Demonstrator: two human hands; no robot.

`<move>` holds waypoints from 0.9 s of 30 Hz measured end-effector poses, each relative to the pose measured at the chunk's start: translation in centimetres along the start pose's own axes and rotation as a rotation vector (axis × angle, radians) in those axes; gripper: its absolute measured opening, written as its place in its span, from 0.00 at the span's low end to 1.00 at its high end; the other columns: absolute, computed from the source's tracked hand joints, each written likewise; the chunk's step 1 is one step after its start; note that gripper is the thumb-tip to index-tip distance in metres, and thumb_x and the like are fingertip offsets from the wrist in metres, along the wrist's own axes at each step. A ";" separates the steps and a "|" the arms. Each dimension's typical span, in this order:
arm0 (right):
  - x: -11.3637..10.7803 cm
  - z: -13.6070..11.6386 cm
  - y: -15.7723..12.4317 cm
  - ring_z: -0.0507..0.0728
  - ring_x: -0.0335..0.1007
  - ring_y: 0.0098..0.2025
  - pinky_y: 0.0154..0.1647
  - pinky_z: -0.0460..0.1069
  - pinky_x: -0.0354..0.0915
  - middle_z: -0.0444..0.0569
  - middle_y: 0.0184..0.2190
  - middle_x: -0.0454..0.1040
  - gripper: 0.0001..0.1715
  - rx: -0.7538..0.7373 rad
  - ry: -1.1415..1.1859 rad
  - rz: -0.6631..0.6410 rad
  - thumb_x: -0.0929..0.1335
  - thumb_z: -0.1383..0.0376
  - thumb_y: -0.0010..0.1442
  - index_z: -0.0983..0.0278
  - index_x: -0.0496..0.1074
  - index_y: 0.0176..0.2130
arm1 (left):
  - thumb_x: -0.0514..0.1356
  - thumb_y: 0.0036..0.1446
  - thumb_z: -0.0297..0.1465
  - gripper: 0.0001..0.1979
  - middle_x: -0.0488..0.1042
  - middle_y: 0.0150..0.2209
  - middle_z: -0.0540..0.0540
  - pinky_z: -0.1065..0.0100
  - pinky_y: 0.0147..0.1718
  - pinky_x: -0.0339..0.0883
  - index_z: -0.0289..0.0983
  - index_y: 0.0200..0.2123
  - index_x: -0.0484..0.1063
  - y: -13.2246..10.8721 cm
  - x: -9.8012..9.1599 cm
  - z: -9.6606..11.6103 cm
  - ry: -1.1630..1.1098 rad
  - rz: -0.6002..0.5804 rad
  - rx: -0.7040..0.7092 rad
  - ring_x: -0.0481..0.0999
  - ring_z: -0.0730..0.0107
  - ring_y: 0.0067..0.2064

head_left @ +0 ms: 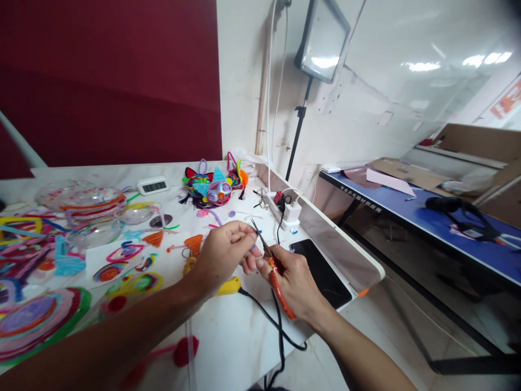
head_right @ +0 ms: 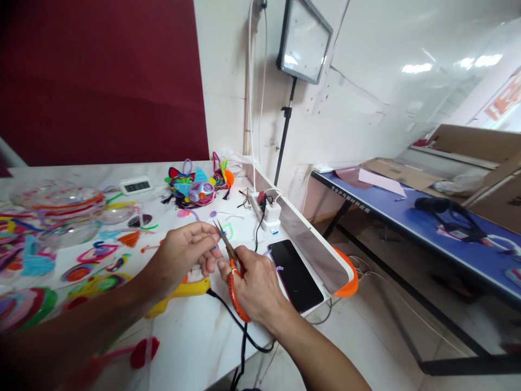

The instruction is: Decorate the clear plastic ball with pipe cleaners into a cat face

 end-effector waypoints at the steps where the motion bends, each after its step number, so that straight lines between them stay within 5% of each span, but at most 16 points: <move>1: 0.0 0.1 0.2 0.49 0.49 0.22 0.24 0.45 0.47 0.37 0.20 0.55 0.19 -0.004 -0.012 0.013 0.64 0.54 0.63 0.61 0.57 0.26 | 0.59 0.52 0.28 0.04 0.73 0.18 0.53 0.75 0.13 0.65 0.34 0.31 0.66 0.1 0.0 0.0 -0.001 -0.001 0.001 0.70 0.76 0.15; 9: -0.6 0.4 2.0 0.49 0.48 0.21 0.24 0.45 0.47 0.38 0.17 0.55 0.21 0.024 -0.145 0.073 0.62 0.52 0.63 0.61 0.57 0.24 | 0.59 0.55 0.30 0.05 0.74 0.20 0.51 0.74 0.16 0.66 0.34 0.33 0.67 0.9 -0.1 -0.4 -0.039 -0.022 -0.019 0.71 0.75 0.18; 14: -0.8 1.4 3.3 0.55 0.64 0.26 0.26 0.47 0.49 0.46 0.23 0.72 0.17 0.124 -0.508 -0.067 0.65 0.50 0.60 0.60 0.72 0.34 | 0.60 0.54 0.29 0.09 0.78 0.26 0.48 0.72 0.20 0.67 0.33 0.38 0.68 0.7 -1.4 -0.4 -0.025 0.036 -0.013 0.74 0.74 0.21; 19: 0.1 2.3 3.2 0.62 0.74 0.33 0.29 0.49 0.55 0.53 0.32 0.78 0.15 0.132 -0.655 -0.237 0.68 0.56 0.57 0.60 0.76 0.42 | 0.61 0.52 0.30 0.11 0.78 0.27 0.47 0.70 0.24 0.70 0.34 0.40 0.69 -0.4 -3.5 -0.2 0.131 0.035 0.071 0.75 0.71 0.23; 22: 0.1 1.1 2.9 0.60 0.74 0.36 0.33 0.51 0.61 0.55 0.38 0.77 0.13 0.016 -0.531 -0.210 0.68 0.64 0.57 0.63 0.76 0.43 | 0.60 0.52 0.31 0.08 0.77 0.25 0.49 0.70 0.24 0.70 0.36 0.36 0.69 -1.3 -4.6 -0.2 0.229 0.025 0.120 0.75 0.71 0.23; 27: -0.1 -3.1 2.5 0.54 0.73 0.35 0.34 0.47 0.65 0.48 0.35 0.77 0.12 -0.230 0.163 -0.053 0.68 0.60 0.62 0.63 0.74 0.43 | 0.61 0.52 0.33 0.06 0.74 0.20 0.52 0.72 0.23 0.68 0.38 0.33 0.72 -3.3 -5.5 0.3 0.418 0.049 0.177 0.74 0.71 0.22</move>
Point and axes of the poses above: each hand's wrist, its own y-axis towards the middle knuckle, its own x-axis out of the palm, z = x × y, the point moved 3 cm from there along y, towards the middle knuckle
